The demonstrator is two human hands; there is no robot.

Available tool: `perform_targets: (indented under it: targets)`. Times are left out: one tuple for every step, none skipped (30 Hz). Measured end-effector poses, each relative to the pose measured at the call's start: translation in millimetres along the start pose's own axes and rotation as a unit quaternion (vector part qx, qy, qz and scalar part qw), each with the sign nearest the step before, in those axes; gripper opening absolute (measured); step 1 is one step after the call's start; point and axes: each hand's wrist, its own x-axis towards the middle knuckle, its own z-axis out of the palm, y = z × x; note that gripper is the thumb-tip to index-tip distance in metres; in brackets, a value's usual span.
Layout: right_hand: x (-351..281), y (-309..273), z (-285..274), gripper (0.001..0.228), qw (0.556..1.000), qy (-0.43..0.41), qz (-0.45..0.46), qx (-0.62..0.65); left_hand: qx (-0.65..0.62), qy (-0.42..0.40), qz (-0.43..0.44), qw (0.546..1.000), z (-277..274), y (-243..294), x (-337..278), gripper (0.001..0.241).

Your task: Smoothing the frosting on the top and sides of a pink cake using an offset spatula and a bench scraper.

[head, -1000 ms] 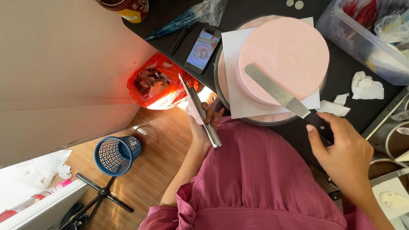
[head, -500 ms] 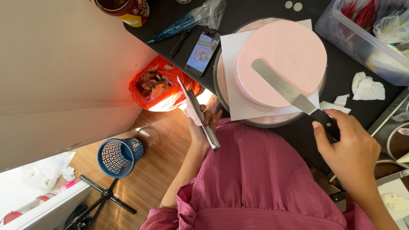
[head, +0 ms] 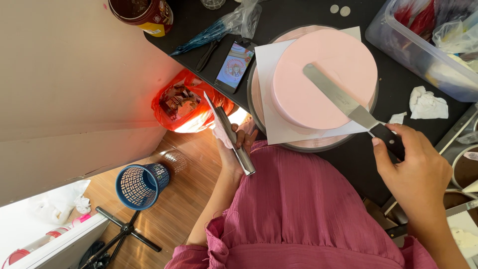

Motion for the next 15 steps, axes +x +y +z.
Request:
perform_targets:
  targets:
    - [1,1,0,0.027,1.000,0.000,0.001,0.000,0.001,0.000,0.000,1.000,4,1,-2,0.054]
    - [1,2,1,0.027,1.000,0.001,0.004,-0.001,0.001,-0.001,0.001,1.000,9,2,-4,0.055]
    - [2,3,1,0.026,1.000,0.002,0.008,-0.003,0.000,-0.002,0.002,1.000,13,3,-5,0.056]
    - [1,8,3,0.026,1.000,0.001,0.008,-0.002,0.001,-0.001,0.002,1.000,14,3,-5,0.056]
    - [1,12,5,0.025,1.000,0.007,0.004,-0.004,0.001,0.003,0.001,1.000,14,3,-4,0.053]
    - [0,16,7,0.024,1.000,0.013,-0.001,-0.006,0.000,0.008,0.000,1.000,14,3,-4,0.049]
    - [1,16,6,0.024,1.000,0.012,0.000,-0.006,0.000,0.008,0.000,1.000,19,4,-5,0.049]
    - [2,16,6,0.025,1.000,0.011,0.008,-0.005,0.000,0.015,0.002,1.000,24,5,-6,0.050]
    - [4,16,5,0.025,1.000,0.010,0.016,-0.003,0.001,0.022,0.004,1.000,29,6,-7,0.051]
    - [4,19,5,0.025,1.000,0.009,0.016,-0.003,0.001,0.023,0.004,1.000,23,4,-5,0.051]
    - [5,21,5,0.025,1.000,0.011,0.017,-0.009,-0.009,0.005,0.022,1.000,17,3,-3,0.049]
    - [5,23,5,0.025,1.000,0.012,0.019,-0.015,-0.019,-0.012,0.040,0.999,12,1,-1,0.046]
    - [7,27,5,0.025,1.000,0.012,0.019,-0.015,-0.019,-0.011,0.040,0.999,17,3,-3,0.046]
    - [9,30,5,0.024,0.999,0.027,0.004,-0.023,-0.019,0.013,0.040,0.999,24,5,-4,0.044]
    - [10,33,5,0.024,0.999,0.043,-0.011,-0.030,-0.018,0.038,0.039,0.998,30,7,-6,0.042]
